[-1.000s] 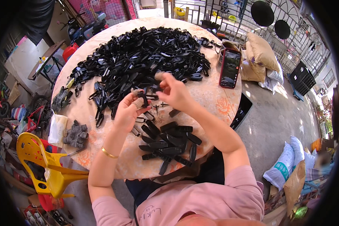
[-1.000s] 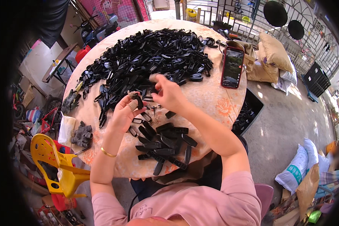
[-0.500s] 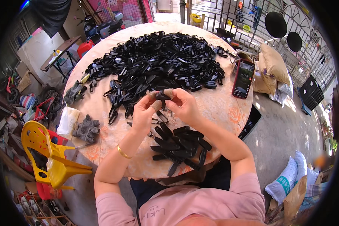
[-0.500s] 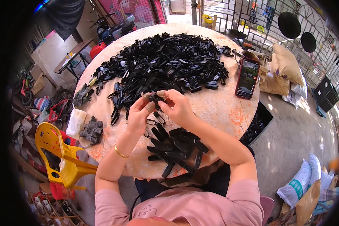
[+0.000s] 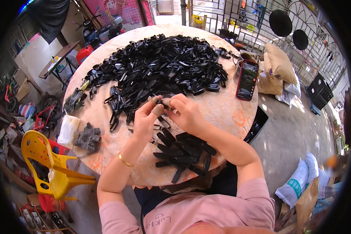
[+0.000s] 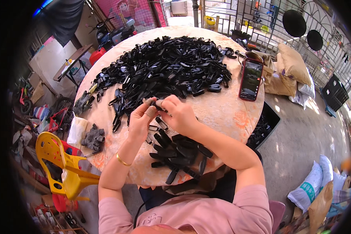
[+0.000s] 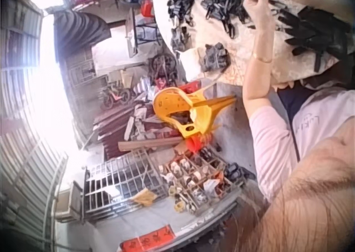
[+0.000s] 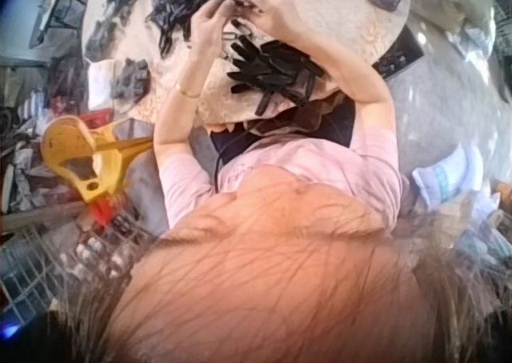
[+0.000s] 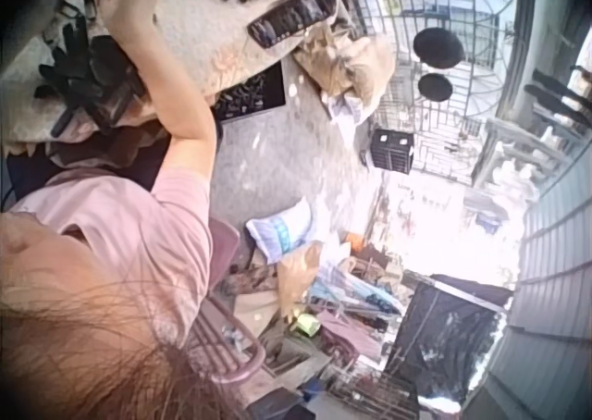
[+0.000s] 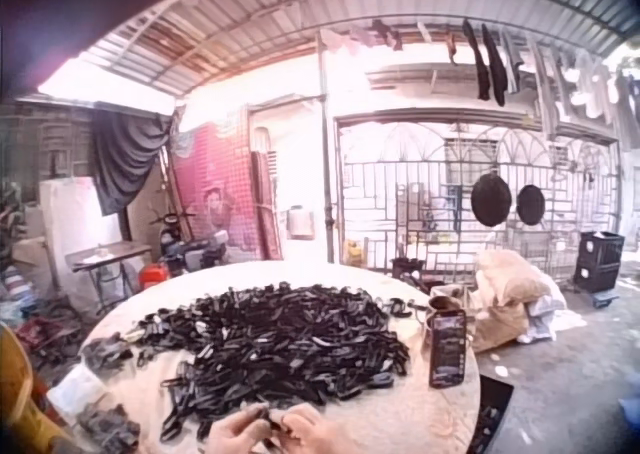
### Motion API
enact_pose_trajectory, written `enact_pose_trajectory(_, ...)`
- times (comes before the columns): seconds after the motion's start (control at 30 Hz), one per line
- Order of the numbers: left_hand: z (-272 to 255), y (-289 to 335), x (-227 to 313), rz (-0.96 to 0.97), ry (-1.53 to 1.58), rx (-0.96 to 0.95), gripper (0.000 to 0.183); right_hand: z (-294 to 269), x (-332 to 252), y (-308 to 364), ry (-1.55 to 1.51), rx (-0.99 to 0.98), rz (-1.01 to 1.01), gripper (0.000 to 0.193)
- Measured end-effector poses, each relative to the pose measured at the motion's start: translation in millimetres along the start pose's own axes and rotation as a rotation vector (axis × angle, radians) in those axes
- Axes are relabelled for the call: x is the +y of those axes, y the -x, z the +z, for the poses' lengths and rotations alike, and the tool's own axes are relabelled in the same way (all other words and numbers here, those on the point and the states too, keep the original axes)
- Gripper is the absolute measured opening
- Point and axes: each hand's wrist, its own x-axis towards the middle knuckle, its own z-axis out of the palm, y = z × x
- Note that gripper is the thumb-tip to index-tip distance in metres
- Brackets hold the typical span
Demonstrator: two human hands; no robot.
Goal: The person assembles small black plastic components by hand, fitting pieces together one at a time from a pile and stacking the assembled parts on the table.
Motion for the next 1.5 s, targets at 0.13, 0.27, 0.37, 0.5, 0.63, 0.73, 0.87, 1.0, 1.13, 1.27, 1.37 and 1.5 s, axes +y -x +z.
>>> enact_pose_trajectory(0.13, -5.8, 0.2, 6.5, 0.035, -0.066, -0.041, 0.023, 5.1, -4.6, 1.1, -0.002, -0.034, 0.082, 0.025)
enact_pose_trajectory(0.27, -10.5, -0.8, 17.4, 0.051, -0.134, -0.128, 0.021, 1.4, -3.3, 0.6, -0.119, -0.122, 0.22, 0.027)
enact_pose_trajectory(0.37, -7.8, 1.8, 22.3, 0.061, -0.139, -0.168, 0.021, 2.6, -2.8, 0.5, -0.137, -0.203, 0.198, 0.029)
enact_pose_trajectory(0.5, -6.3, 1.5, 22.4, 0.074, -0.156, -0.146, 0.02, -3.2, 7.6, -3.5, -0.099, -0.267, 0.095, 0.028)
enact_pose_trajectory(0.63, 12.9, 6.7, 47.2, -0.006, -0.287, -0.255, 0.04, -26.2, 34.1, -12.5, -0.136, -0.441, 0.28, 0.029)
enact_pose_trajectory(0.73, 11.0, 19.6, 40.6, 0.103, -0.726, -0.523, 0.041, -18.6, 45.7, -12.0, 0.038, -0.377, 0.184, 0.026)
enact_pose_trajectory(0.87, 31.3, 33.7, 20.6, 0.299, -0.967, -0.762, 0.025, -1.8, 53.5, -8.3, 0.298, -0.309, -0.01, 0.021)
enact_pose_trajectory(1.0, 16.1, 8.0, 18.2, 0.299, -1.046, -0.509, 0.013, 2.7, 62.3, -4.0, 0.406, -0.411, -0.034, 0.019)
enact_pose_trajectory(1.13, -25.2, -46.3, 7.5, 0.504, -1.418, -0.037, 0.016, 4.4, 53.7, -5.1, 0.52, -0.418, -0.058, 0.018)
enact_pose_trajectory(1.27, -36.8, -74.8, 2.4, 0.712, -1.713, -0.222, 0.02, -1.3, 51.7, -2.0, 0.554, -0.484, 0.015, 0.018)
enact_pose_trajectory(1.37, -31.3, -77.9, -1.2, 0.749, -1.77, -0.279, 0.022, -0.8, 52.6, 0.3, 0.54, -0.47, -0.03, 0.018)
enact_pose_trajectory(1.5, -28.9, -65.2, -2.9, 0.595, -1.722, -0.356, 0.029, -3.7, 43.8, -6.1, 0.248, -0.179, -0.02, 0.014)
